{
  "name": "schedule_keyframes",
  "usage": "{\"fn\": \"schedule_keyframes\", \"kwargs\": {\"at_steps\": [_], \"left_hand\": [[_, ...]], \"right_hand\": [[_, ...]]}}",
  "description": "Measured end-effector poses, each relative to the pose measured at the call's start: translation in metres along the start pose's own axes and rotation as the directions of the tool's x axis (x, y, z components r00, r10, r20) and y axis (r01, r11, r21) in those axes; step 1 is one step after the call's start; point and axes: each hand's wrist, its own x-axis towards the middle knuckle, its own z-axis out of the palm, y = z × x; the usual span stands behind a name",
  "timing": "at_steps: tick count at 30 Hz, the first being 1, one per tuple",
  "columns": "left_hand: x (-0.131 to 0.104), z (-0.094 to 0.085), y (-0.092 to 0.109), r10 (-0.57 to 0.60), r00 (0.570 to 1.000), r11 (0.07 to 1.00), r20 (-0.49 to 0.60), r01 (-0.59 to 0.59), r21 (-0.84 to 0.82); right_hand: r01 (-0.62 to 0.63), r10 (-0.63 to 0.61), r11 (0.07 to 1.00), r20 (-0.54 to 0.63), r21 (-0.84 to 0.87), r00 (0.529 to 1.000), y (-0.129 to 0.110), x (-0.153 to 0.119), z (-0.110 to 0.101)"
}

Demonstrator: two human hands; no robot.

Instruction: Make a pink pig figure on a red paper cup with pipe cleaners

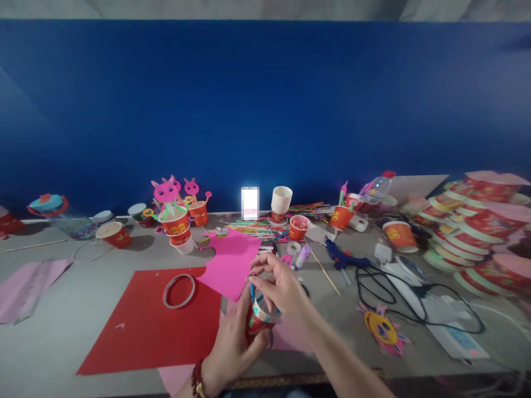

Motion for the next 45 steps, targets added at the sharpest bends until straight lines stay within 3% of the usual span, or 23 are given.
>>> {"fn": "schedule_keyframes", "kwargs": {"at_steps": [18, 25, 31, 37, 45], "left_hand": [[0.001, -0.001, 0.002, 0.052, 0.999, 0.996, 0.016, -0.053, 0.077], [-0.003, 0.001, -0.005, 0.053, 0.998, 0.996, -0.018, -0.051, 0.072], [-0.002, 0.0, -0.005, 0.043, 0.999, 0.997, -0.018, -0.042, 0.06], [0.001, -0.003, 0.0, 0.045, 0.999, 0.999, -0.007, -0.044, 0.016], [-0.002, 0.001, -0.008, 0.051, 0.998, 0.995, -0.044, -0.055, -0.082]], "right_hand": [[0.054, -0.053, 0.998, -0.038, 0.03, 0.998, -0.008, -0.005, 0.006], [-0.012, 0.012, 1.0, -0.014, 0.018, 1.0, -0.005, -0.008, 0.003], [0.03, -0.031, 0.999, -0.036, -0.01, 0.999, 0.001, -0.008, 0.003], [-0.003, 0.0, 0.999, -0.039, -0.055, 0.999, -0.004, -0.013, 0.005], [0.134, -0.156, 0.972, -0.103, -0.192, 0.982, -0.022, -0.036, 0.006]]}}
